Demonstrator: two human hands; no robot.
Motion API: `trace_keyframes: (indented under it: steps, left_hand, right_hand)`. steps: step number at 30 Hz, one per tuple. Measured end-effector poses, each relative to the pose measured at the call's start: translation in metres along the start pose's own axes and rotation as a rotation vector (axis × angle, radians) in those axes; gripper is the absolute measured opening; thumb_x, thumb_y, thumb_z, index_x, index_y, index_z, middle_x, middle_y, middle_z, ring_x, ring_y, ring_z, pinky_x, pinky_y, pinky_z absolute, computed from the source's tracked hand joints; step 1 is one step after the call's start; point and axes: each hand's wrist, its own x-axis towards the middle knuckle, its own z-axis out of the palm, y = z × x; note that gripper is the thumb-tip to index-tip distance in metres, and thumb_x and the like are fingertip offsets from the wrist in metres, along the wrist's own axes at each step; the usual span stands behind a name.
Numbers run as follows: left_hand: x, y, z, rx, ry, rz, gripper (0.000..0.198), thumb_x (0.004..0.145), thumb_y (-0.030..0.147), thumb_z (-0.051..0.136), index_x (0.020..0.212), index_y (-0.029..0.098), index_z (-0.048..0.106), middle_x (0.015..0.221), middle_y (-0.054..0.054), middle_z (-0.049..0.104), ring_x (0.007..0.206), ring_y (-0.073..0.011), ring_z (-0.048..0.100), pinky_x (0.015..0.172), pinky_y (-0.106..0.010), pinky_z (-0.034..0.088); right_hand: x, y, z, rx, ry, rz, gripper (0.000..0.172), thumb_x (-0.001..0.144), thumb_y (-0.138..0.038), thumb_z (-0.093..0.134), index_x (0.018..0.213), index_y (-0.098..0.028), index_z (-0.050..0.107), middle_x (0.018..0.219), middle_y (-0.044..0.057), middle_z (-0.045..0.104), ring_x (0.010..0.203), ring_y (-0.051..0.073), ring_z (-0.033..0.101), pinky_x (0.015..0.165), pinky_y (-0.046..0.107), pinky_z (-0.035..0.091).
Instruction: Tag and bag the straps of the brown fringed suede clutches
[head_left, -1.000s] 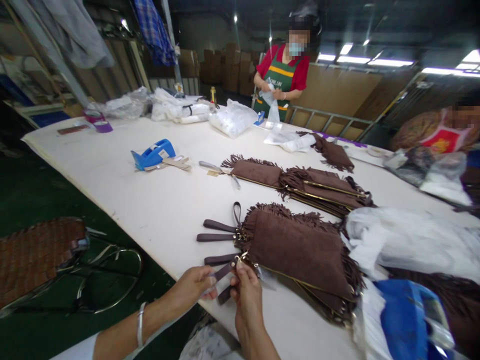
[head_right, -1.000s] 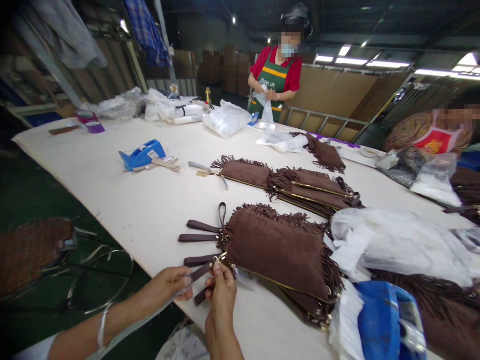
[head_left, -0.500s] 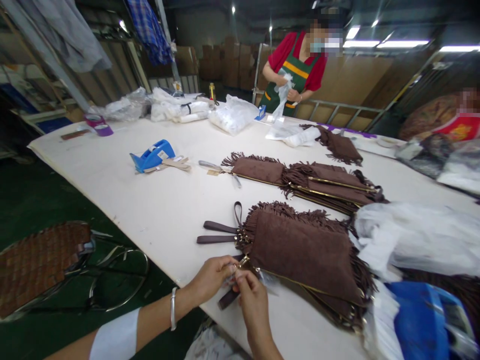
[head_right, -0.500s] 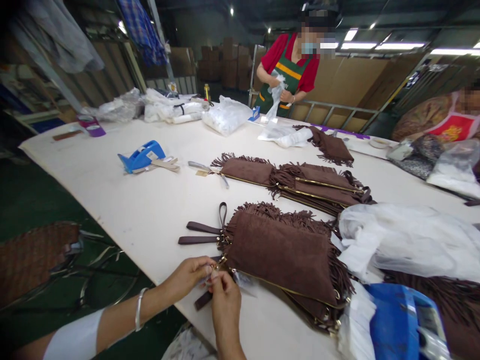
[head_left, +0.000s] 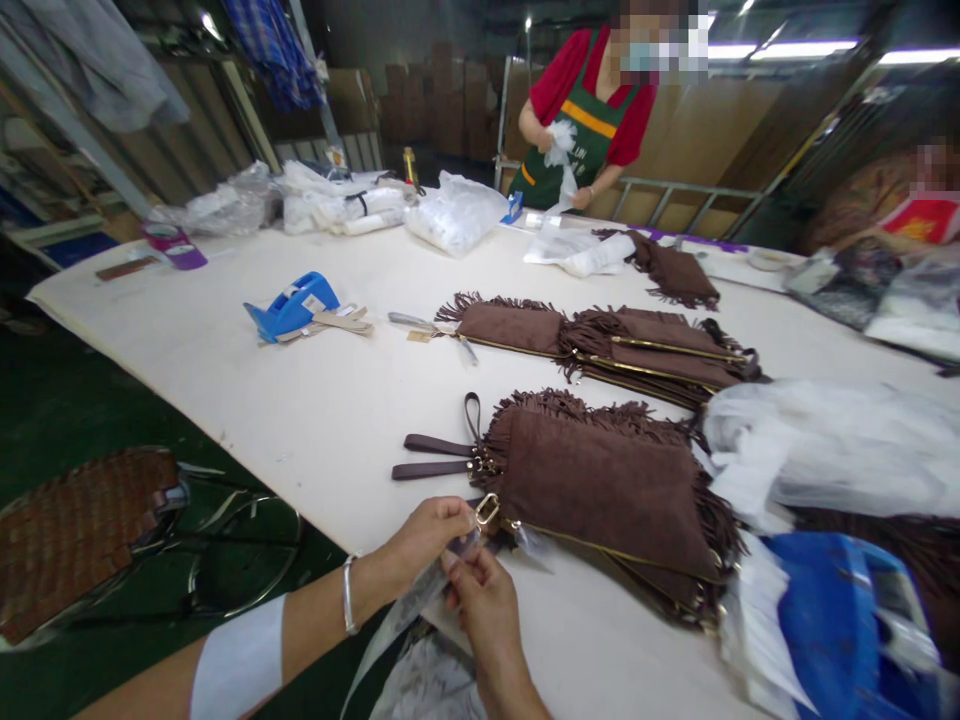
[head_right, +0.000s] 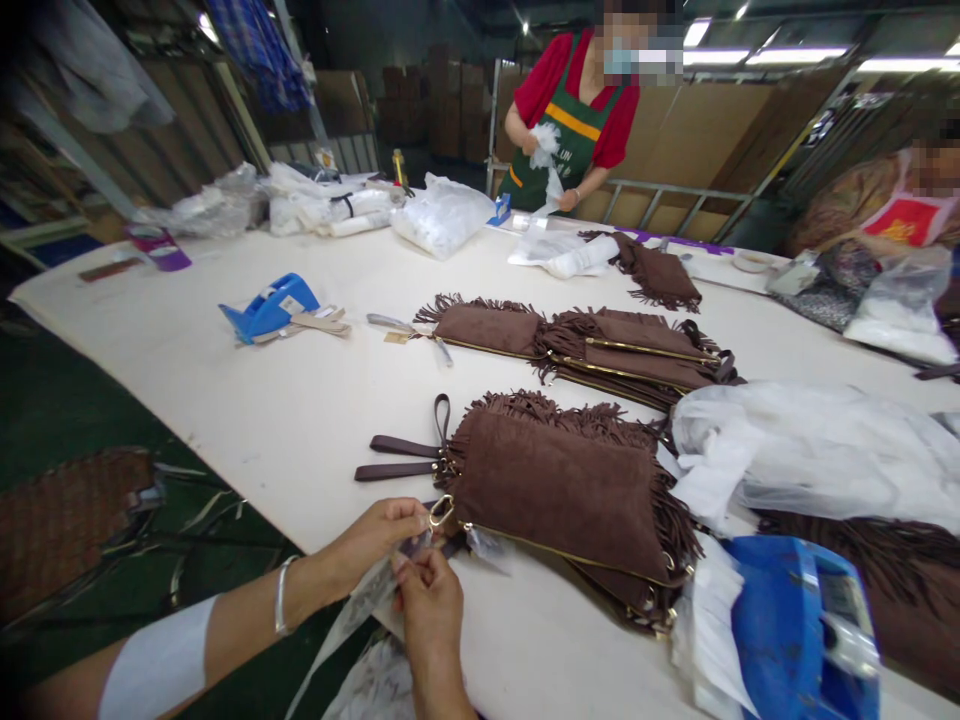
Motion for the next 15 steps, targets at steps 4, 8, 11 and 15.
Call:
trace_keyframes:
  steps: [4, 8, 11, 15]
  left_hand:
    - [0.005, 0.010, 0.001, 0.014, -0.050, 0.013, 0.028, 0.073, 0.040, 0.067, 0.076, 0.013, 0.063, 0.067, -0.003, 0.062, 0.058, -0.0130, 0.053, 0.056, -0.023, 0.037]
    - [0.017, 0.015, 0.006, 0.035, -0.086, 0.072, 0.027, 0.074, 0.040, 0.064, 0.071, 0.014, 0.061, 0.064, -0.002, 0.061, 0.056, -0.0135, 0.053, 0.055, -0.024, 0.037]
    - [0.026, 0.012, 0.009, 0.121, -0.049, 0.130, 0.022, 0.071, 0.034, 0.063, 0.064, 0.014, 0.059, 0.061, -0.003, 0.060, 0.055, -0.0139, 0.052, 0.056, -0.025, 0.037]
    - [0.030, 0.005, 0.003, 0.223, -0.023, 0.182, 0.016, 0.070, 0.029, 0.059, 0.064, 0.015, 0.059, 0.063, -0.003, 0.061, 0.059, -0.0144, 0.051, 0.057, -0.025, 0.036]
  right_hand:
    - [0.002, 0.000, -0.002, -0.043, 0.023, -0.025, 0.032, 0.071, -0.048, 0.068, 0.069, -0.016, 0.062, 0.043, -0.005, 0.050, 0.040, 0.008, 0.037, 0.043, 0.020, 0.026]
    - [0.002, 0.003, -0.005, -0.077, 0.067, -0.029, 0.038, 0.075, -0.054, 0.062, 0.068, -0.017, 0.062, 0.042, -0.003, 0.053, 0.038, 0.009, 0.036, 0.039, 0.020, 0.024]
    - [0.002, 0.006, -0.005, -0.039, 0.092, -0.003, 0.045, 0.074, -0.062, 0.059, 0.067, -0.018, 0.060, 0.042, -0.001, 0.055, 0.034, 0.009, 0.034, 0.037, 0.020, 0.023]
    - [0.000, 0.005, -0.004, 0.012, 0.094, 0.035, 0.049, 0.073, -0.066, 0.058, 0.073, -0.017, 0.061, 0.044, 0.001, 0.060, 0.034, 0.009, 0.035, 0.036, 0.019, 0.025]
